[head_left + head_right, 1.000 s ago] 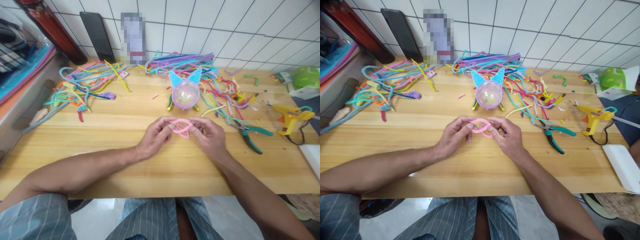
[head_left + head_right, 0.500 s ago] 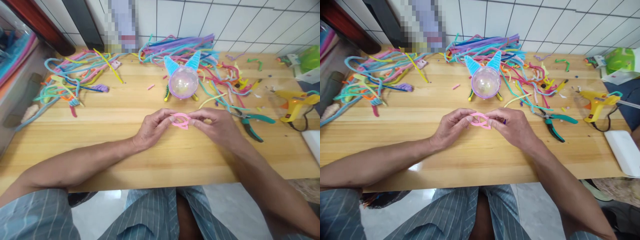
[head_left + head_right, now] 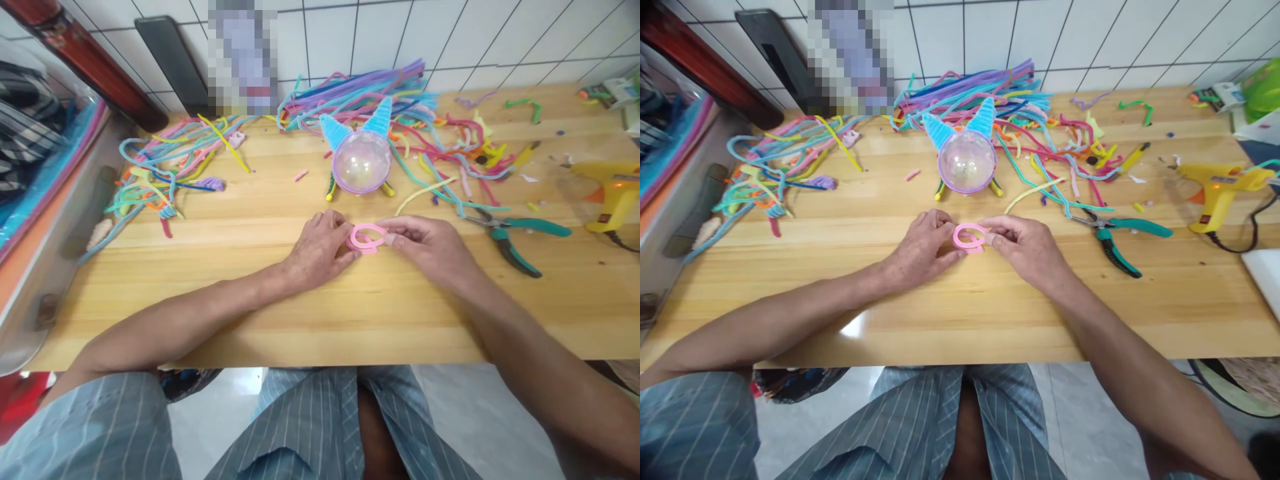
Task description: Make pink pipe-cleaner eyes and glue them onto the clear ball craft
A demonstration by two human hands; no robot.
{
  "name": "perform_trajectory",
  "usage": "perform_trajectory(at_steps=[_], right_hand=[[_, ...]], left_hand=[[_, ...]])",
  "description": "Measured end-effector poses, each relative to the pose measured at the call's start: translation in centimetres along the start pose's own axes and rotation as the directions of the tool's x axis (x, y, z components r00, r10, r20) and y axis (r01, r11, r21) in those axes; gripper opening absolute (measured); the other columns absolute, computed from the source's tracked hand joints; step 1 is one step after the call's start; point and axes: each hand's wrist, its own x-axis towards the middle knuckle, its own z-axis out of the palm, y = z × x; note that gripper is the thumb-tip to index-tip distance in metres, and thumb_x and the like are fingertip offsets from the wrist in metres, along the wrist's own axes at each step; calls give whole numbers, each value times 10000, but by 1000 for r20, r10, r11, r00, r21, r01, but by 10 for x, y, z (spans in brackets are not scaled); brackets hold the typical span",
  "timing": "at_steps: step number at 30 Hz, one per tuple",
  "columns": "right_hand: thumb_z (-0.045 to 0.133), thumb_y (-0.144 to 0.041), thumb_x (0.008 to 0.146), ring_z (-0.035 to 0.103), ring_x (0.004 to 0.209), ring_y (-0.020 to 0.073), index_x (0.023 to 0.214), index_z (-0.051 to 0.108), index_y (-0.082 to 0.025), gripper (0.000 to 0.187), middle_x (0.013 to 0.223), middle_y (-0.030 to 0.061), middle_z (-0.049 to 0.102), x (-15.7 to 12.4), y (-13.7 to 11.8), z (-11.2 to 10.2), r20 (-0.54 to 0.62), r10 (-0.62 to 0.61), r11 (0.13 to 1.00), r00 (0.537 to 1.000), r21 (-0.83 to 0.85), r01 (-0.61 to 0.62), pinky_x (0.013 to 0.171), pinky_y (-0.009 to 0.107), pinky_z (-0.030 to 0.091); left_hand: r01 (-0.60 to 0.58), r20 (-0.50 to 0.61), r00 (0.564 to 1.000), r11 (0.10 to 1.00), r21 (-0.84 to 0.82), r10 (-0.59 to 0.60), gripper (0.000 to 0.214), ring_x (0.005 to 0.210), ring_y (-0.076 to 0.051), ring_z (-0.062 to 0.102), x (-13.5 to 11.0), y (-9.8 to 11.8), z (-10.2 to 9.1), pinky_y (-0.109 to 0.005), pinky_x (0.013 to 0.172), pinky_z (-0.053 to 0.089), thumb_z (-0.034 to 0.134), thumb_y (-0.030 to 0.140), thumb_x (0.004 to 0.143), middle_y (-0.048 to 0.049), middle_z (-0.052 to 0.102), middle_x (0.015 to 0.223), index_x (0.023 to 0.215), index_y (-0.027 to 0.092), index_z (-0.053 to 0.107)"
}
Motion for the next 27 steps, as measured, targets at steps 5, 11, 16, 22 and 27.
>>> perform_trajectory(at_steps=[5, 11, 16, 22, 27], right_hand=[[807, -285, 974, 859, 948, 240, 1180, 919, -278, 234, 1097, 39, 927, -1, 0, 16, -36, -4, 997, 999, 79, 7, 855, 373, 684], [823, -327, 976, 873, 995, 260, 1144, 920, -292, 198, 1120, 37, 931, 0, -1, 21, -77, -41, 991, 996, 128, 51, 928, 421, 710], [831, -358, 973, 870, 994, 266, 1139, 918, -287, 200, 1126, 50, 930, -3, 0, 24, -106, -51, 993, 993, 96, 61, 922, 432, 699], [799, -363, 992, 822, 896, 233, 1168, 921, -295, 224, 1078, 54, 914, -2, 2, 28, -187, -148, 989, 971, -37, 144, 828, 395, 657], [802, -357, 977, 798, 852, 212, 1182, 911, -275, 247, 1029, 49, 898, 1, 4, 26, -183, -142, 989, 973, -62, 133, 794, 370, 632]], left_hand=[[55, -165, 983, 981, -189, -86, 188, 999, -269, 680, -1, -5, 6, -436, 970, 519, 832, 353, 972, -109, 779, 1058, 981, 198, 726], [44, -165, 966, 752, -658, -201, 207, 879, -182, 777, -5, -6, 6, -306, 827, 573, 784, 386, 1022, -67, 858, 990, 1068, 191, 733], [54, -153, 954, 647, -760, -259, 247, 874, -172, 781, -4, -8, 3, -303, 834, 600, 804, 422, 997, -53, 847, 964, 1043, 186, 751], [97, -4, 965, 368, -925, -264, 317, 1011, -195, 809, -4, -7, -2, -337, 931, 655, 877, 439, 944, -61, 859, 1078, 1108, 185, 781], [120, 40, 969, 323, -939, -244, 369, 1031, -193, 814, -4, -4, -5, -348, 993, 651, 941, 456, 912, -71, 880, 1144, 1126, 179, 822]])
